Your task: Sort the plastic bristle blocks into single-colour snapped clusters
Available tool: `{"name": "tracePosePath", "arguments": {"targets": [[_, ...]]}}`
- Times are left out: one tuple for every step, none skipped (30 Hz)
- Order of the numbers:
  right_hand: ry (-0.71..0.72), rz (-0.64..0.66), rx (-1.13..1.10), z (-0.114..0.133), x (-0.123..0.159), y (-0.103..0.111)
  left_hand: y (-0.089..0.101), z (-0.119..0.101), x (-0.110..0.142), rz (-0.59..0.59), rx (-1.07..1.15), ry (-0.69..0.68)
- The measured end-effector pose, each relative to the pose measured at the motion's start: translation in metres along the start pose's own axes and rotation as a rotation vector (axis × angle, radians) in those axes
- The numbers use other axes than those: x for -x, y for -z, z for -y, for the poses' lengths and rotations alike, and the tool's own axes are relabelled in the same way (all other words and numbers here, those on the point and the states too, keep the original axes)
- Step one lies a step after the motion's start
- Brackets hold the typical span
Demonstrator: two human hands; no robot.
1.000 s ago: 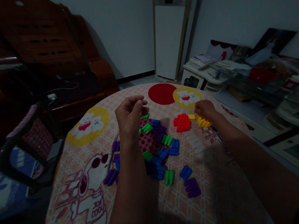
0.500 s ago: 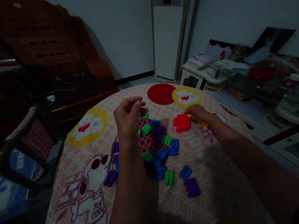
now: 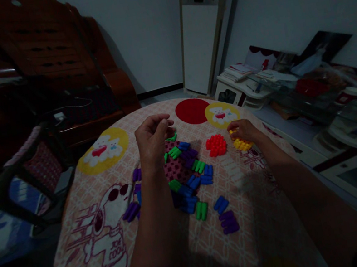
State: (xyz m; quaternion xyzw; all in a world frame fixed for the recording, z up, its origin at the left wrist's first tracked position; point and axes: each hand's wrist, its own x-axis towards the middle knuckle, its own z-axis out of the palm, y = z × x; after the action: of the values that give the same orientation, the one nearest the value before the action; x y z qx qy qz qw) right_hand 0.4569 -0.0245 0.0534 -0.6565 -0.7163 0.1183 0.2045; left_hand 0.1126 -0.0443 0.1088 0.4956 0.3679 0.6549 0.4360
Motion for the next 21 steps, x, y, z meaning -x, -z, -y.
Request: {"name": "tracePosePath", "arguments": {"targets": [[-0.002,-0.004,0.021,-0.001,0.001,-0.001,0.0,0.0,0.0,-0.001,-0.001,-0.002],[-0.006,-0.007,0.041,-0.002,0.002,-0.002,0.0,0.0,0.0,-0.002,-0.002,-0.003],[-0.009,-0.008,0.058,-0.004,0.002,-0.002,0.0,0.0,0.0,-0.001,-0.005,-0.001],[-0.012,-0.009,0.073,-0.005,0.003,-0.003,0.0,0.0,0.0,-0.001,-0.007,0.001],[-0.013,-0.012,0.086,-0.006,0.003,-0.003,0.0,0.0,0.0,0.0,-0.009,0.002],[-0.009,-0.016,0.093,-0.007,0.004,-0.004,-0.001,-0.001,0.0,0.001,-0.009,0.003],[-0.002,-0.022,0.091,-0.008,0.005,-0.004,-0.001,-0.001,0.0,0.002,-0.008,0.003],[0.009,-0.032,0.076,-0.008,0.006,-0.003,-0.001,-0.001,0.0,0.002,-0.006,0.003],[0.019,-0.054,0.045,-0.008,0.007,-0.002,-0.001,-0.002,0.0,0.001,-0.003,0.002],[0.021,-0.089,0.001,-0.008,0.008,-0.001,0.0,-0.003,0.0,-0.001,-0.001,0.002],[0.014,-0.138,-0.049,-0.008,0.009,0.002,0.0,-0.004,0.0,-0.001,-0.001,0.004],[-0.004,-0.201,-0.101,-0.007,0.011,0.004,0.001,-0.005,0.0,-0.004,-0.003,0.004],[-0.031,-0.277,-0.154,-0.006,0.013,0.007,0.001,-0.006,0.0,-0.009,-0.006,0.001],[-0.063,-0.356,-0.207,-0.005,0.016,0.01,0.002,-0.007,0.001,-0.018,-0.008,-0.006],[-0.095,-0.431,-0.257,-0.004,0.019,0.013,0.003,-0.009,0.001,-0.03,-0.01,-0.016],[-0.122,-0.497,-0.311,-0.002,0.024,0.014,0.005,-0.01,0.001,-0.046,-0.009,-0.029],[-0.149,-0.554,-0.372,0.0,0.029,0.015,0.006,-0.012,0.001,-0.061,-0.006,-0.042],[-0.179,-0.599,-0.441,0.004,0.035,0.014,0.007,-0.013,0.001,-0.076,-0.003,-0.054],[-0.21,-0.63,-0.515,0.008,0.043,0.012,0.009,-0.015,0.0,-0.088,0.001,-0.064],[-0.239,-0.646,-0.588,0.013,0.051,0.009,0.011,-0.016,0.0,-0.101,0.005,-0.074],[-0.267,-0.652,-0.656,0.019,0.059,0.004,0.013,-0.017,-0.001,-0.117,0.011,-0.086]]}}
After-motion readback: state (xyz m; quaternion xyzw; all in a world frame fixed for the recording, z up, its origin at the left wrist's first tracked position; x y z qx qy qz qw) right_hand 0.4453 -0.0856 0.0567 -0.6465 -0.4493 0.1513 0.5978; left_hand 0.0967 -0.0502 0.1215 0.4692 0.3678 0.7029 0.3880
